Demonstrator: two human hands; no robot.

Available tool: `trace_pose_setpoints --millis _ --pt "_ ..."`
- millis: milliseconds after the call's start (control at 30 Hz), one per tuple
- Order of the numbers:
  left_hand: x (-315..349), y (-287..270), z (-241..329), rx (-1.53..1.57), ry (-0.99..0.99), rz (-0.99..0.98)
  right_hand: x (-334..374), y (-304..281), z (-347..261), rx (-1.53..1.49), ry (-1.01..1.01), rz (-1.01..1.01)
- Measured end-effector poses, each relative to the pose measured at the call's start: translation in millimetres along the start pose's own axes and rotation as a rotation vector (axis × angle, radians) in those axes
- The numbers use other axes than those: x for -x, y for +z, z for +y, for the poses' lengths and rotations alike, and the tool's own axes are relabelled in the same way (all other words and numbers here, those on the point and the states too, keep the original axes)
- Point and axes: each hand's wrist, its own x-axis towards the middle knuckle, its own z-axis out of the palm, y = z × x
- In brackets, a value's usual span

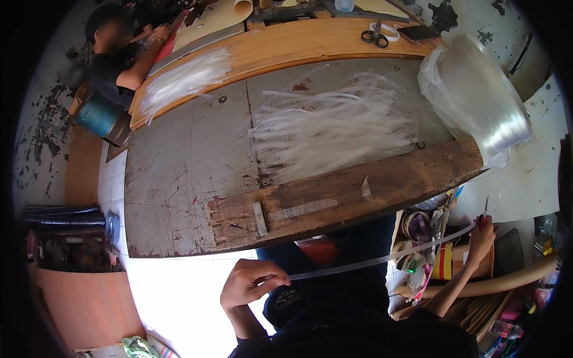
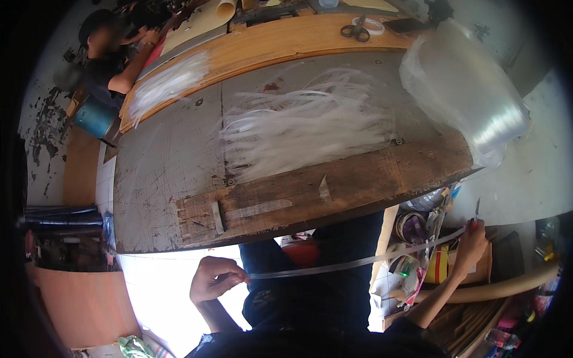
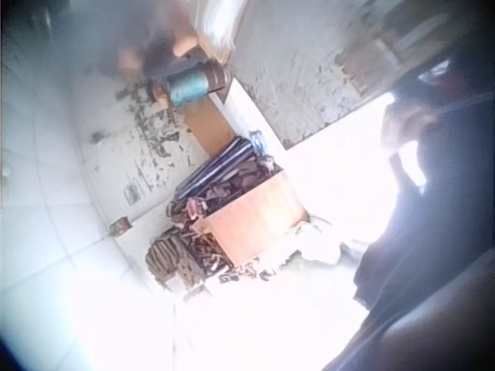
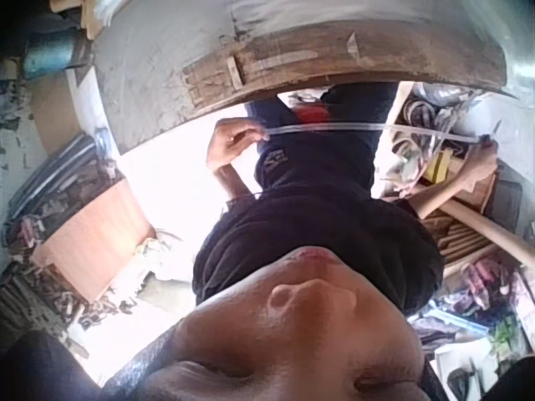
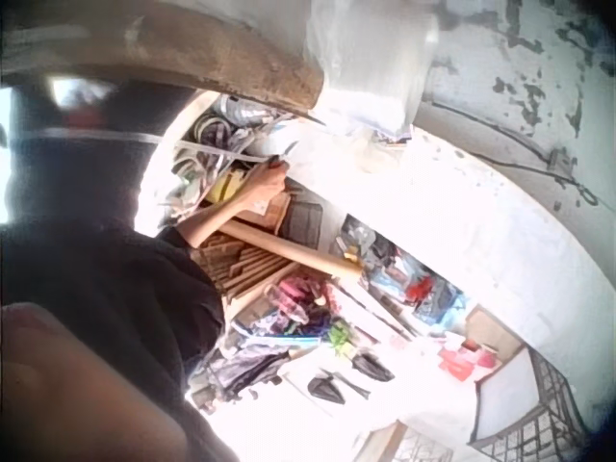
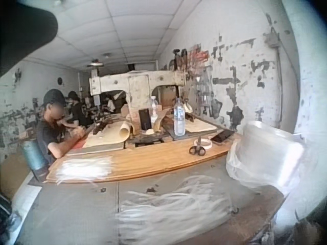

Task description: The person aligns plastic strips along a wooden guide, cuts them to size using a utility knife, and folds the cut strips by hand.

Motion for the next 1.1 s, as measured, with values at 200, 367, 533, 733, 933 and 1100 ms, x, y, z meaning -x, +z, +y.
trace_pose_setpoints --millis 200,367,533,733,933,1100 --pt "-20.8 23.5 41.3 -0.448 0.115 -0.041 71.4 -47.4 -113.5 -0.675 -0.428 -0.227" --pt "-58.9 57.2 45.7 -0.618 0.284 -0.049 104.9 -66.0 -164.4 -0.995 -0.643 -1.329" --pt "-46.0 46.3 44.3 -0.572 0.284 0.11 59.1 -74.1 -164.6 -0.674 -0.909 -1.278" --pt "-44.7 36.4 49.7 -0.554 0.327 0.251 50.0 -84.6 -183.7 -0.499 -1.098 -1.09" --pt "-50.6 33.6 57.0 -0.634 0.341 0.252 66.6 -86.6 -225.3 -0.579 -1.214 -1.316" --pt "-37.4 12.9 40.1 -0.791 0.2 0.763 57.7 -88.7 -270.4 -0.448 -1.304 -1.261"
